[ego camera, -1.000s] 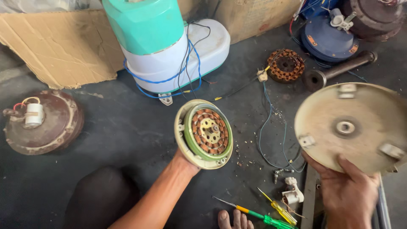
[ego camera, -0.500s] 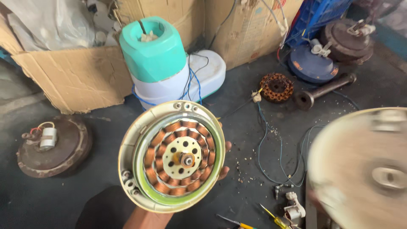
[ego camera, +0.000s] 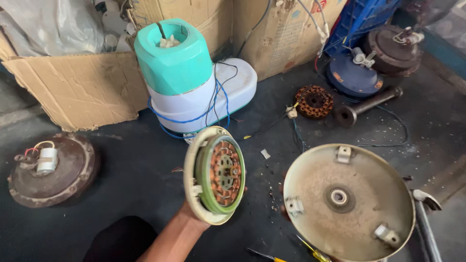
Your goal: The person assembles an electric fan motor on the floor. They hold the copper-wound rotor, use a screwdriver on it, fit the rotor into the stator housing, align the housing covers, and press and turn the assembled motor housing while securing it together.
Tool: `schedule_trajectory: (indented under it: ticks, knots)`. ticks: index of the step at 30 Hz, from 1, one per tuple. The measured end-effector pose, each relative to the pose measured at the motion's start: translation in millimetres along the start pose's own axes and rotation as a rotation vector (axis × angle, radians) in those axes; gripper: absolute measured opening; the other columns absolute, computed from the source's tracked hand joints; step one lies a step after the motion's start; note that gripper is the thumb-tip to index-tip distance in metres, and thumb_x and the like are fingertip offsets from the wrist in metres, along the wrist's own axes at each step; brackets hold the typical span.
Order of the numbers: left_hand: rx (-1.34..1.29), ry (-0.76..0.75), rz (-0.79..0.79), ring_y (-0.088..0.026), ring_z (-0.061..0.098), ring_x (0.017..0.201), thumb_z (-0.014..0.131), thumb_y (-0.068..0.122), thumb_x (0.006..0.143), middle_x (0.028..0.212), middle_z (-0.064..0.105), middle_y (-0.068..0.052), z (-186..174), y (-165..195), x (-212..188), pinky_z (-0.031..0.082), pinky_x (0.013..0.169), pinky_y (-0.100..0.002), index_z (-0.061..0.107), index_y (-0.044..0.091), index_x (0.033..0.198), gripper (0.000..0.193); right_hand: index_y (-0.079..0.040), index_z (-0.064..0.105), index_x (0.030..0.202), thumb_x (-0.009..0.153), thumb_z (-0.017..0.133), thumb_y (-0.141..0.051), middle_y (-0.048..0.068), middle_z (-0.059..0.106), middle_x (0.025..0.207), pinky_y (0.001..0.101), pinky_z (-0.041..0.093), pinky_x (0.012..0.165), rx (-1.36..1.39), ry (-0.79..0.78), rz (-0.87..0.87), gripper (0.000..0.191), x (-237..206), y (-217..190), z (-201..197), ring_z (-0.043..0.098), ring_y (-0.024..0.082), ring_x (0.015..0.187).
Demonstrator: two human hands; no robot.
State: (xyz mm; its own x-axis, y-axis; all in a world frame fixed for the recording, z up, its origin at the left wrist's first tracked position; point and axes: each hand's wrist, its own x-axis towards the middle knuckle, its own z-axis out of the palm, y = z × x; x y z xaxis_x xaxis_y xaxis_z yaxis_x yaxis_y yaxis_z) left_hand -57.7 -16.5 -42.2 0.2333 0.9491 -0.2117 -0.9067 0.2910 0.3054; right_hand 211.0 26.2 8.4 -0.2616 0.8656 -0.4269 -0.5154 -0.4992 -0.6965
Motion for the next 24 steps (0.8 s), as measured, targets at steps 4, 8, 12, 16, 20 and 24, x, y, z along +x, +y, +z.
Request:
schedule_trajectory:
  ticks: [4,8,12,16,20,24]
  knots:
    - [-0.045,0.230,0.101,-0.018,0.072,0.079,0.054,0.041,0.100,0.097,0.074,-0.006,-5.2,-5.6,0.0,0.061,0.071,-0.033,0.069,0.007,0.116,0.041,-0.008,0.042,0.155,0.098,0.052,-0.022,0.016,0.051,0.152,0.0591,0.042,0.101,0.024,0.012,0.053,0.060,6.1,10.1,2.1,0.054,0.036,0.133]
    - [0.032,0.283,0.112,-0.015,0.070,0.071,0.048,0.040,0.102,0.090,0.072,-0.006,-2.4,-12.7,0.6,0.058,0.062,-0.030,0.069,0.007,0.110,0.040,-0.008,0.043,0.154,0.098,0.052,-0.023,0.015,0.053,0.150,0.0579,0.043,0.100,0.029,0.040,0.116,0.058,11.8,24.9,9.0,0.055,0.036,0.130]
    - [0.031,0.194,0.105,-0.014,0.069,0.067,0.046,0.038,0.104,0.088,0.073,-0.006,1.0,-15.9,-3.8,0.056,0.056,-0.027,0.071,0.005,0.114,0.042,-0.008,0.045,0.152,0.099,0.051,-0.025,0.015,0.054,0.148,0.0568,0.044,0.099,0.038,0.045,0.173,0.056,17.5,40.7,18.3,0.056,0.035,0.128]
    - [0.074,0.298,0.080,-0.016,0.070,0.075,0.045,0.035,0.102,0.091,0.072,-0.007,9.0,-14.8,-5.0,0.058,0.065,-0.030,0.068,0.005,0.118,0.041,-0.009,0.046,0.151,0.099,0.050,-0.026,0.014,0.055,0.145,0.0557,0.045,0.098,0.030,0.053,0.192,0.055,19.6,46.7,22.4,0.057,0.034,0.126]
    - [0.208,0.346,0.164,-0.015,0.068,0.085,0.040,0.031,0.101,0.114,0.071,-0.004,22.8,-13.5,-8.8,0.058,0.074,-0.032,0.060,0.015,0.142,0.049,-0.009,0.047,0.149,0.099,0.049,-0.028,0.014,0.057,0.143,0.0546,0.046,0.097,0.024,0.062,0.209,0.054,20.0,49.6,23.2,0.058,0.034,0.124]
    - [0.228,0.286,0.184,-0.017,0.068,0.104,0.033,0.023,0.098,0.135,0.065,-0.006,34.7,-11.8,-12.4,0.057,0.088,-0.033,0.053,0.013,0.150,0.056,-0.009,0.049,0.148,0.099,0.048,-0.030,0.014,0.058,0.141,0.0534,0.047,0.096,0.034,0.076,0.227,0.053,18.8,55.7,23.9,0.059,0.033,0.122]
